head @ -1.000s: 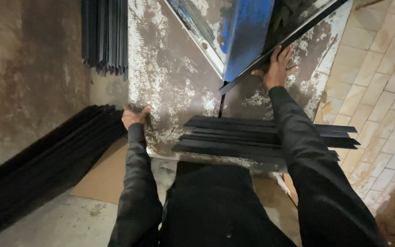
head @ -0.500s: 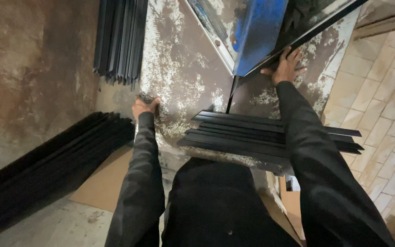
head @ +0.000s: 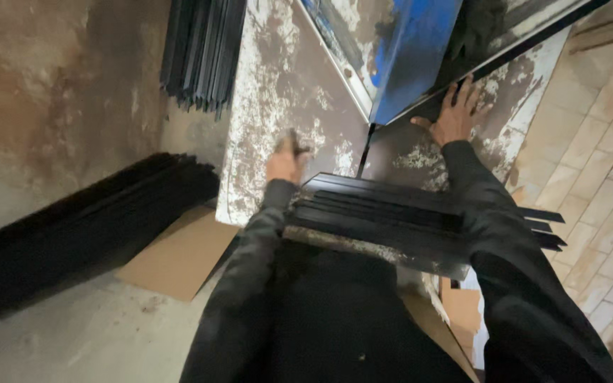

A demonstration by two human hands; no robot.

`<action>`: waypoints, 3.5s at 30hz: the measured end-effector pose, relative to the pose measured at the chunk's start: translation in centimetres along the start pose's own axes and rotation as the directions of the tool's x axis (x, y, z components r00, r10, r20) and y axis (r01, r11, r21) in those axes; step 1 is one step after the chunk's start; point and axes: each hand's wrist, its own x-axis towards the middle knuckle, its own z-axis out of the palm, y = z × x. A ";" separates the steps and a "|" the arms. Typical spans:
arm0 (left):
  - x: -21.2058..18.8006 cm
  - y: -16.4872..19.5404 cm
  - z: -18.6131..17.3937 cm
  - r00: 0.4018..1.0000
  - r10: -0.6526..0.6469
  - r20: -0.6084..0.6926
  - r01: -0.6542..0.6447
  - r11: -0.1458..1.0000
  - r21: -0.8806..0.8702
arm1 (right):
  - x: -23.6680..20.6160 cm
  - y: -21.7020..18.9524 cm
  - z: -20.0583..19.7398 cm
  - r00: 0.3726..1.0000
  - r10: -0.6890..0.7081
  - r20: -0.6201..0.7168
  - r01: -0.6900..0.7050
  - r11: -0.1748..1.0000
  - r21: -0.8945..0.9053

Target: The person aligns black picture frame moulding strips against the fence of a mitre saw table, marks a strip with a pencil, and repositions and stacks the strips. They briefly carry a bundle of strips and wipe a strip with a white cloth.

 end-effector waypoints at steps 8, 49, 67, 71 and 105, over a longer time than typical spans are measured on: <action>-3.9 0.6 2.3 0.994 0.113 0.001 -0.112 0.991 0.073 | -5.8 1.4 -0.9 0.910 -0.414 -0.018 0.377 0.845 -0.380; -28.5 -0.1 9.8 0.493 0.023 0.870 0.798 0.388 -0.462 | -29.9 3.4 4.1 0.929 -0.171 0.330 0.260 0.933 -0.248; -26.5 14.2 13.6 0.631 -0.541 0.556 0.609 -0.098 -0.787 | -30.5 -0.7 2.8 0.922 -0.340 0.185 0.370 0.915 -0.164; -26.0 14.4 14.7 0.661 -0.594 0.458 0.574 0.007 -0.819 | -31.2 -0.5 3.3 0.930 -0.313 0.193 0.330 0.942 -0.065; -28.8 30.0 -1.4 0.733 0.506 -0.454 -0.678 0.501 -0.537 | -30.2 3.5 -2.2 0.851 0.053 -0.523 0.478 0.338 0.811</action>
